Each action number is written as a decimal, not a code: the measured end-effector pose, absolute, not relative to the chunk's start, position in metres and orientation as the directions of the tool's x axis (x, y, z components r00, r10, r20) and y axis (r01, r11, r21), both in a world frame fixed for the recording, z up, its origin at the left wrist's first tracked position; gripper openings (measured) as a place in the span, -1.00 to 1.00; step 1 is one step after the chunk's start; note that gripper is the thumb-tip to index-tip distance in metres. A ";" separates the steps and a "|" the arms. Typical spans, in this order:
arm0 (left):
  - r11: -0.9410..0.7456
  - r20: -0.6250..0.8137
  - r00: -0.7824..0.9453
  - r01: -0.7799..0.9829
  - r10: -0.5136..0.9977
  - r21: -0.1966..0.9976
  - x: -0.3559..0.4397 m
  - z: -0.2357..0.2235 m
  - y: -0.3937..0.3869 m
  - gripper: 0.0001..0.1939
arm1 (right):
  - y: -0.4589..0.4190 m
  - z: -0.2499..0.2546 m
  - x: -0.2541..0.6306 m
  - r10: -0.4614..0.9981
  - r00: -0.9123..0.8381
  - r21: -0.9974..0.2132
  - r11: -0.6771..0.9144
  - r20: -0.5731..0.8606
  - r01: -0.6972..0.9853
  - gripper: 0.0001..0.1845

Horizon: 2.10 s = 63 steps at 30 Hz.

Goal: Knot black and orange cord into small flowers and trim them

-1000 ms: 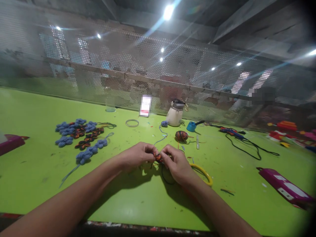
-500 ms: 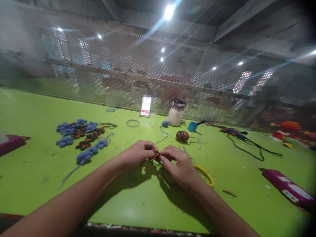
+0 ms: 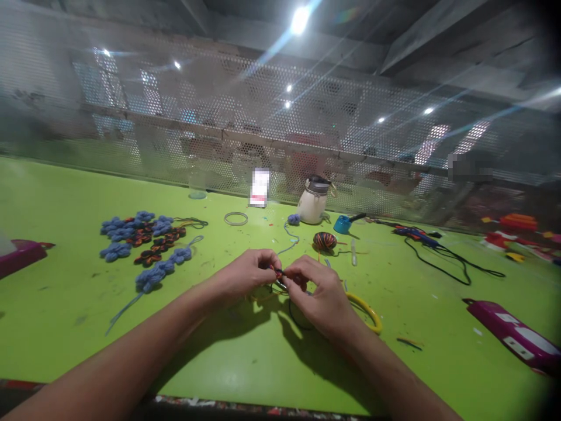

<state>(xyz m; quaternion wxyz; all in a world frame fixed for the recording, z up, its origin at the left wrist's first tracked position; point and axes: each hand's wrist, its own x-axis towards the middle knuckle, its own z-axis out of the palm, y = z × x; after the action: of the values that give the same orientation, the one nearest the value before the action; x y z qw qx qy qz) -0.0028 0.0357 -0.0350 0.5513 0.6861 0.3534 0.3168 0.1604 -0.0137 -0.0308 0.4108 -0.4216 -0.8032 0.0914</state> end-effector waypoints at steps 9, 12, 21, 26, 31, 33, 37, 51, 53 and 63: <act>0.036 -0.090 0.644 0.096 0.760 0.995 -0.004 -0.025 0.028 -0.89 | -0.011 -0.032 0.160 0.767 -0.286 -0.485 0.601 0.575 0.636 -0.88; 0.064 -0.111 0.647 0.095 0.754 0.993 -0.005 -0.027 0.029 -0.92 | -0.010 -0.035 0.159 0.745 -0.302 -0.451 0.621 0.595 0.641 -0.88; 0.295 -0.074 0.705 -0.197 0.706 0.935 -0.003 -0.029 0.027 -0.84 | -0.007 -0.026 0.171 0.789 -0.339 -0.553 0.605 0.512 0.573 -0.86; 0.282 -0.061 0.746 -0.174 0.664 0.943 -0.009 -0.023 0.027 -0.84 | -0.009 -0.026 0.170 0.775 -0.264 -0.573 0.611 0.575 0.546 -0.87; 0.251 -0.074 0.729 -0.136 0.680 0.958 -0.009 -0.028 0.031 -0.85 | -0.006 -0.032 0.168 0.780 -0.252 -0.590 0.605 0.572 0.534 -0.86; 0.285 -0.076 0.710 -0.181 0.700 0.941 -0.008 -0.030 0.032 -0.84 | -0.004 -0.031 0.169 0.806 -0.217 -0.633 0.573 0.550 0.521 -0.86; 0.323 -0.079 0.688 -0.233 0.721 0.917 -0.008 -0.028 0.032 -0.82 | -0.003 -0.025 0.171 0.877 -0.153 -0.766 0.474 0.456 0.435 -0.86; 0.337 -0.085 0.655 -0.270 0.751 0.902 -0.007 -0.031 0.035 -0.77 | -0.004 -0.031 0.165 0.979 -0.170 -0.991 0.126 0.116 0.048 -0.78; 0.308 -0.066 0.641 -0.275 0.765 0.911 -0.006 -0.031 0.035 -0.72 | -0.003 -0.032 0.166 0.980 -0.187 -0.996 0.055 0.067 -0.067 -0.81; 0.032 0.124 0.561 -0.261 0.819 0.965 -0.005 -0.033 0.036 -0.59 | -0.004 -0.036 0.166 0.972 -0.233 -0.990 0.006 0.039 -0.139 -0.81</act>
<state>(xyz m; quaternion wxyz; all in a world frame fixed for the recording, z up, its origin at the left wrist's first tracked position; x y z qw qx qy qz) -0.0052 0.0361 -0.0331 0.6755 0.5693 0.2448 0.3996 0.1659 -0.0038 -0.0359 0.4760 -0.3959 -0.5260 0.5831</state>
